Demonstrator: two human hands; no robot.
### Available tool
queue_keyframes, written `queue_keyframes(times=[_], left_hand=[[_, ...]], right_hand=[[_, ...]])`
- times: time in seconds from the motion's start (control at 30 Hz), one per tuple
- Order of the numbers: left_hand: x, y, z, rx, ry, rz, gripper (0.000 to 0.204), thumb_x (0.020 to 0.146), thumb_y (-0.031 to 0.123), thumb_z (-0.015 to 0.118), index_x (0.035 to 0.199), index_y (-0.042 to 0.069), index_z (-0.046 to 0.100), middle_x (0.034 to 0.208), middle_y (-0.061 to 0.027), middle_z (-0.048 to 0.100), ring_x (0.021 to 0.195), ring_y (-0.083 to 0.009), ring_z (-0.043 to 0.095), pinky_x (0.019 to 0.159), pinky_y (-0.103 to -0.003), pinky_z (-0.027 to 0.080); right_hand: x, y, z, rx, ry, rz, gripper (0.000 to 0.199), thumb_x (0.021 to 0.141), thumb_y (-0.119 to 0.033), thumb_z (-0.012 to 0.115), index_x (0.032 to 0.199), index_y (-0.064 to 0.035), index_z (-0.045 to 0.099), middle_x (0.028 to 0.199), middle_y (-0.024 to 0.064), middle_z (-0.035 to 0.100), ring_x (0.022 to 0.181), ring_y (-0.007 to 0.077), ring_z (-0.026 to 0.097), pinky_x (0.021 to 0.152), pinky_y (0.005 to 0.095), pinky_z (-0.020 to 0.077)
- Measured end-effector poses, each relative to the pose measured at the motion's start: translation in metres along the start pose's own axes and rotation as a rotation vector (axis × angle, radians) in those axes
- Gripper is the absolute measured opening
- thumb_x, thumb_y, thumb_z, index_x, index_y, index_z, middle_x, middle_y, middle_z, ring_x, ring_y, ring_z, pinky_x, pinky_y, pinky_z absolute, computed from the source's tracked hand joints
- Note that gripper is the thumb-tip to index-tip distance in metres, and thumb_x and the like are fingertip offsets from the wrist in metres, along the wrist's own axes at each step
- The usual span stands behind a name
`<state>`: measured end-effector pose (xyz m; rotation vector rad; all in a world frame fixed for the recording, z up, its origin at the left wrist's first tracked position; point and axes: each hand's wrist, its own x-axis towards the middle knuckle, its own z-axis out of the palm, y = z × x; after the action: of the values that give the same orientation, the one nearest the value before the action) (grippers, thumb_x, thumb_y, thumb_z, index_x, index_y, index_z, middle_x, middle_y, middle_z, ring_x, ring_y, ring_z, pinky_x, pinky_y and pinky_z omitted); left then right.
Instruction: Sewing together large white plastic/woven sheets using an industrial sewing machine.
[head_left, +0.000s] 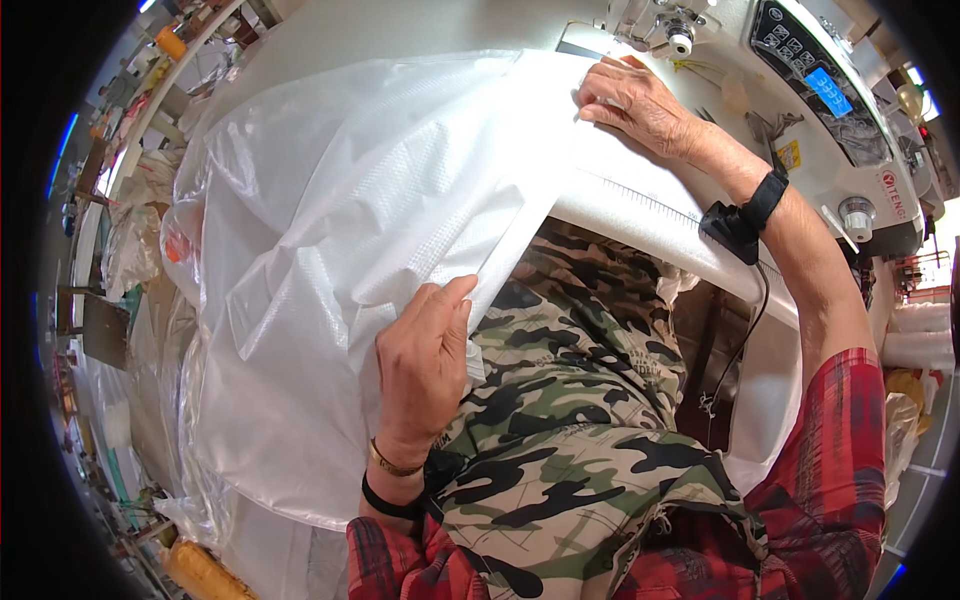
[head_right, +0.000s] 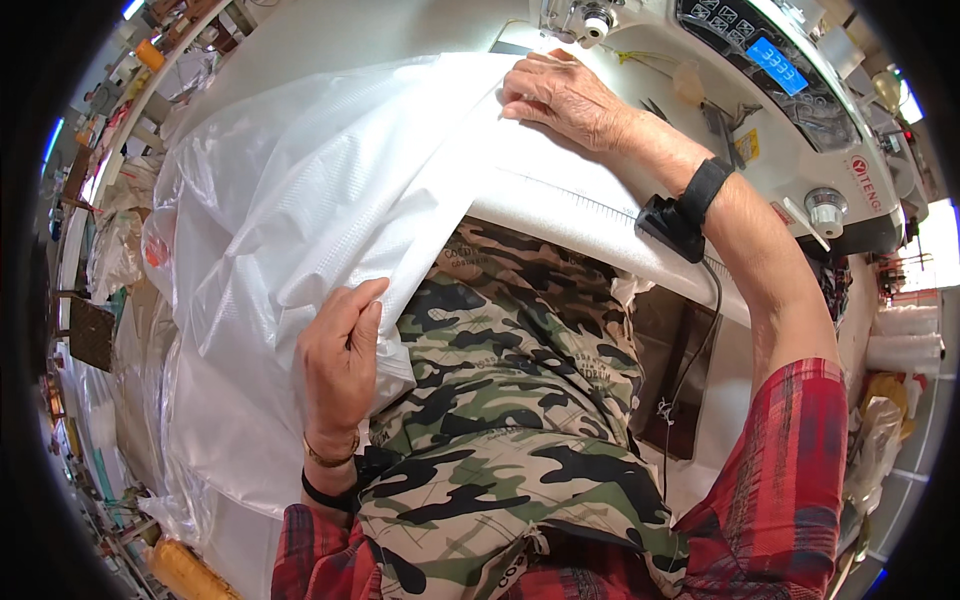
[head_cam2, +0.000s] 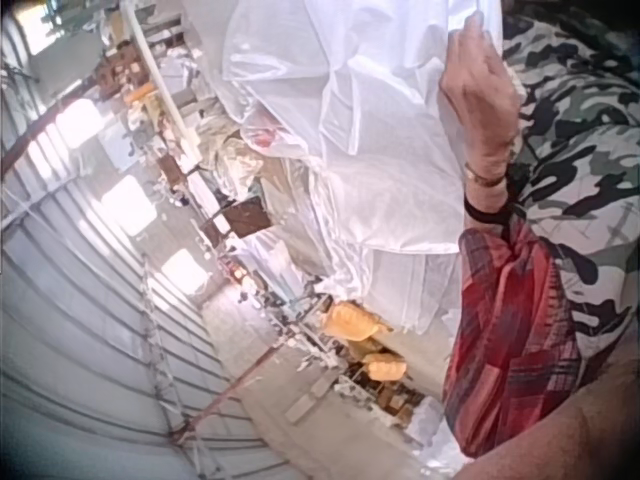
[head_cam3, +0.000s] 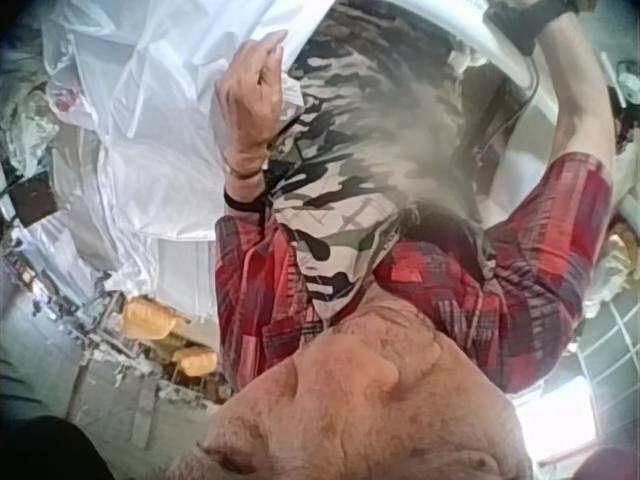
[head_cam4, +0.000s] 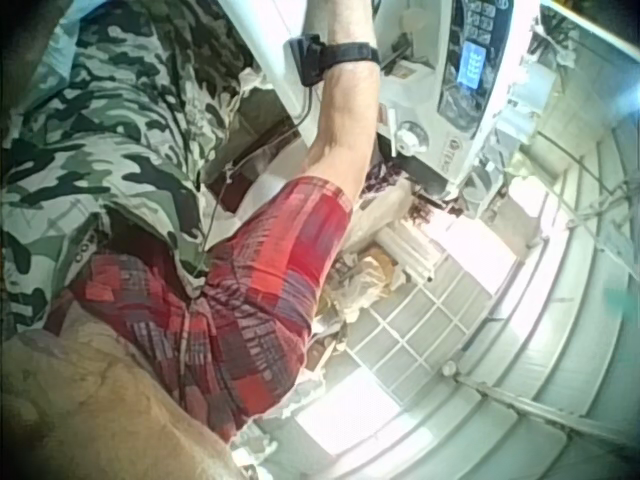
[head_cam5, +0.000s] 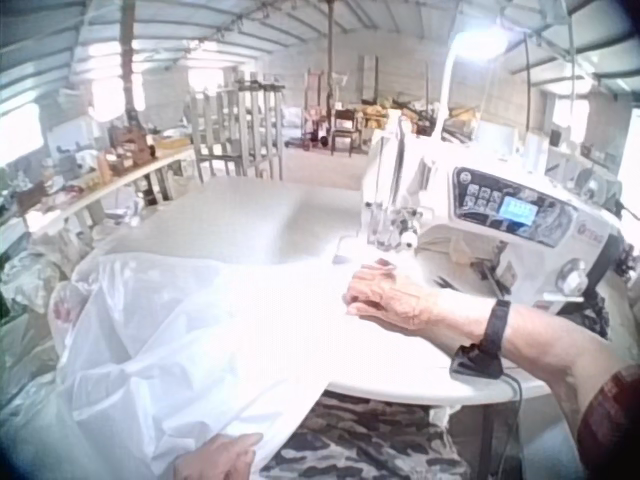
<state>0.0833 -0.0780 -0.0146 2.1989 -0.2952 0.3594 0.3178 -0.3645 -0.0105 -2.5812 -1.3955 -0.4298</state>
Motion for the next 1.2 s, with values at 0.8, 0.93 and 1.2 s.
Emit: queue_keyframes(times=[0.8, 0.93, 1.2], left_hand=[[0.035, 0.000, 0.050, 0.085, -0.219, 0.424, 0.004, 0.070, 0.003, 0.060, 0.069, 0.005, 0.056, 0.064, -0.0086, 0.051, 0.053, -0.0271, 0.054, 0.048, -0.037, 0.041], [0.054, 0.000, 0.055, 0.170, -0.216, 0.481, 0.009, 0.073, 0.005, 0.060, 0.069, 0.005, 0.051, 0.065, -0.0091, 0.049, 0.054, -0.0272, 0.054, 0.049, -0.038, 0.042], [0.115, 0.008, 0.075, 0.349, -0.251, 0.573, 0.014, 0.078, 0.008, 0.062, 0.070, 0.004, 0.052, 0.067, -0.0118, 0.053, 0.059, -0.0304, 0.059, 0.053, -0.041, 0.046]], right_hand=[[-0.032, -0.050, 0.021, -0.090, 0.202, 0.507, 0.048, 0.093, -0.046, 0.060, 0.117, -0.0047, 0.066, 0.122, 0.0211, 0.058, 0.115, 0.0343, 0.051, 0.098, 0.0452, 0.0382], [-0.031, -0.048, 0.023, -0.077, 0.189, 0.545, 0.050, 0.092, -0.047, 0.059, 0.116, -0.0042, 0.066, 0.117, 0.0194, 0.059, 0.111, 0.0332, 0.052, 0.096, 0.0450, 0.0383], [-0.029, -0.055, 0.015, -0.056, 0.207, 0.548, 0.054, 0.089, -0.050, 0.062, 0.116, -0.0037, 0.065, 0.111, 0.0171, 0.060, 0.108, 0.0318, 0.052, 0.094, 0.0436, 0.0371]])
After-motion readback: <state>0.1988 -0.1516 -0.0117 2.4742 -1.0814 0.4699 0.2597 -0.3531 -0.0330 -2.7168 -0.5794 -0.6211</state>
